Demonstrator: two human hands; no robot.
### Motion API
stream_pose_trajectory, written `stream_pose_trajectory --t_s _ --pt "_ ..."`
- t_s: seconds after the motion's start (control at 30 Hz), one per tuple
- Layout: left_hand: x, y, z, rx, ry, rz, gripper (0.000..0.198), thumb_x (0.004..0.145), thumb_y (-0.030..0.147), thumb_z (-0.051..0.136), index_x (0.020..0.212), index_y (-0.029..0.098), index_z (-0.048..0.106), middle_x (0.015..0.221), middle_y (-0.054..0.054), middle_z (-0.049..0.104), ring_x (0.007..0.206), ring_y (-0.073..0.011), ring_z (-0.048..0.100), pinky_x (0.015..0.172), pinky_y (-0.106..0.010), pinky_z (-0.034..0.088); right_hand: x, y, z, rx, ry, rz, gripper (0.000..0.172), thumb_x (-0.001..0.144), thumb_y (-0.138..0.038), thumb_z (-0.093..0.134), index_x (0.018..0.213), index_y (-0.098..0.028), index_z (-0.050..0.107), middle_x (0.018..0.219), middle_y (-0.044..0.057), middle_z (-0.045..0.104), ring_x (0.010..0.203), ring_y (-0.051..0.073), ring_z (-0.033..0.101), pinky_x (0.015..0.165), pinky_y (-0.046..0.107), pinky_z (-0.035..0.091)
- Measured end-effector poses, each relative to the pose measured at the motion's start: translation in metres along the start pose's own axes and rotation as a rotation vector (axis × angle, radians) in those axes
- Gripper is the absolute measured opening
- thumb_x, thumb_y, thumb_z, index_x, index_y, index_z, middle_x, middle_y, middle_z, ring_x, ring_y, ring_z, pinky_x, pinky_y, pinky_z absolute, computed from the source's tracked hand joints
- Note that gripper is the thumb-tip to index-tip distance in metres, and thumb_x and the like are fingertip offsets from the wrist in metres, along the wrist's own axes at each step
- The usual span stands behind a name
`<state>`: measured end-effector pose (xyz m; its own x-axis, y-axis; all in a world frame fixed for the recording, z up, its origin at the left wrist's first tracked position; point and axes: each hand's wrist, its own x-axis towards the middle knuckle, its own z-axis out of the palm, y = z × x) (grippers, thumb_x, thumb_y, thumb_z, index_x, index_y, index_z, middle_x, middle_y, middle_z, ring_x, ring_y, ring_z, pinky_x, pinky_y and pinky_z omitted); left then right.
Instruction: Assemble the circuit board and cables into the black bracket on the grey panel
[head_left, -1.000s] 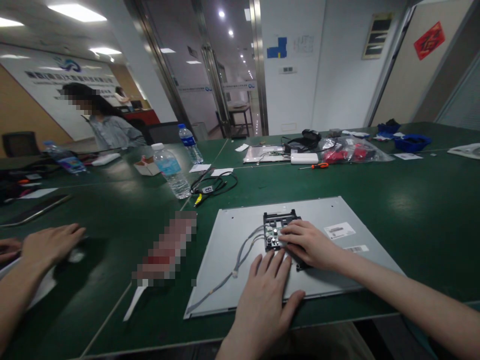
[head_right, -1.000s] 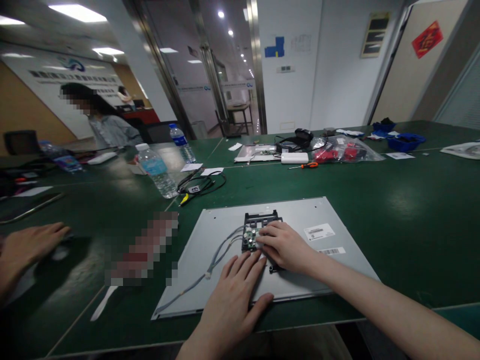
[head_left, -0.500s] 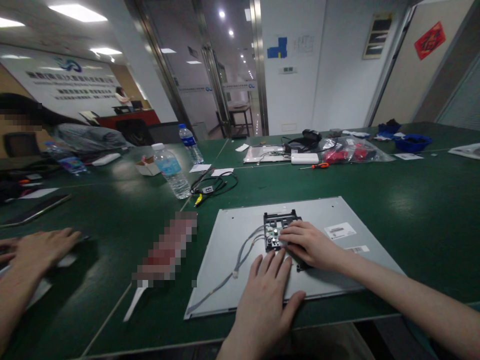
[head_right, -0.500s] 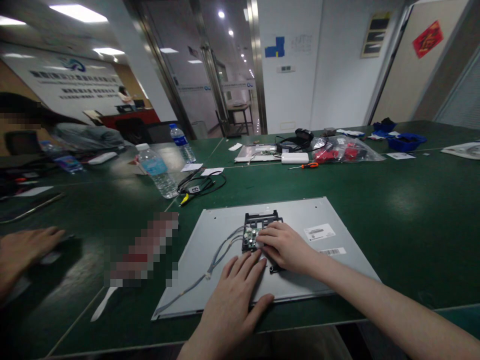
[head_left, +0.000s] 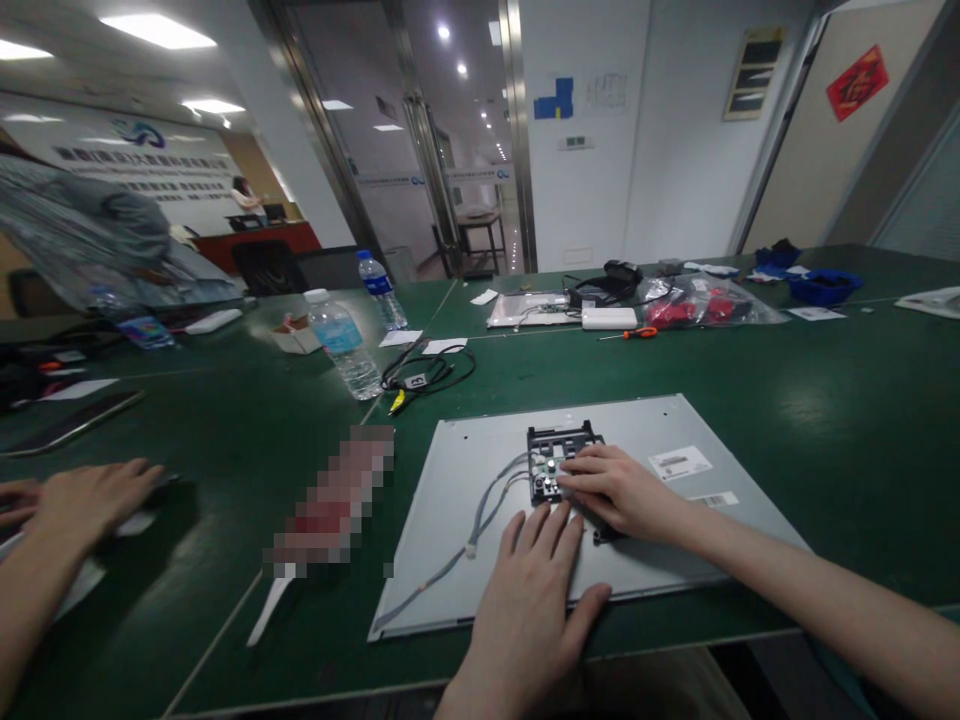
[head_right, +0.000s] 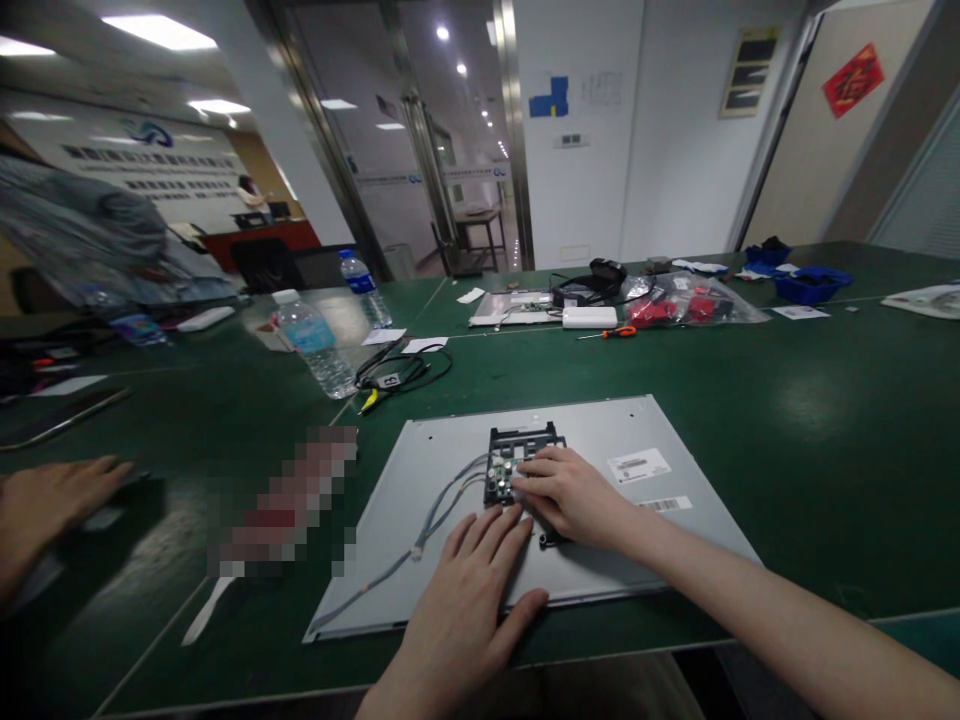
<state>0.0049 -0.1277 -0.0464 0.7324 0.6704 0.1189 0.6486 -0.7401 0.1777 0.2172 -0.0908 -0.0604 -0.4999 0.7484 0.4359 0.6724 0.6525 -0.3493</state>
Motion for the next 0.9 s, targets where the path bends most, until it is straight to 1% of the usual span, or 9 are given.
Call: stream_pose_trajectory --t_s 0.2,0.53,0.9 --pt "-0.0009 0.0003 -0.0002 0.007 0.020 0.009 0.055 0.094 0.053 0.046 0.141 0.024 0.041 0.147 -0.008 0.044 0.135 -0.0294 0.038 0.115 -0.053 0.024 -0.0003 -0.0014 0.0001 0.003 0.006 0.023 0.029 0.096 -0.021 0.050 0.122 -0.024 0.064 0.124 0.007 0.065 0.114 0.022 0.055 0.099 0.043 0.045" --pt "-0.0006 0.0005 -0.0001 0.018 -0.003 -0.004 0.054 0.094 0.054 0.046 0.139 0.024 0.043 0.150 -0.008 0.040 0.137 -0.0297 0.035 0.115 -0.054 0.024 -0.0011 0.0000 0.0005 0.016 -0.005 0.028 0.028 0.096 -0.020 0.051 0.121 -0.023 0.064 0.124 0.008 0.064 0.113 0.023 0.056 0.097 0.043 0.046" --pt "-0.0010 0.0004 0.0009 0.022 -0.009 -0.002 0.056 0.095 0.054 0.044 0.141 0.023 0.041 0.149 -0.008 0.041 0.137 -0.0300 0.036 0.114 -0.054 0.024 -0.0016 -0.0006 -0.0001 0.025 -0.014 0.033 0.028 0.096 -0.021 0.051 0.121 -0.023 0.064 0.124 0.008 0.064 0.111 0.022 0.056 0.098 0.042 0.045"
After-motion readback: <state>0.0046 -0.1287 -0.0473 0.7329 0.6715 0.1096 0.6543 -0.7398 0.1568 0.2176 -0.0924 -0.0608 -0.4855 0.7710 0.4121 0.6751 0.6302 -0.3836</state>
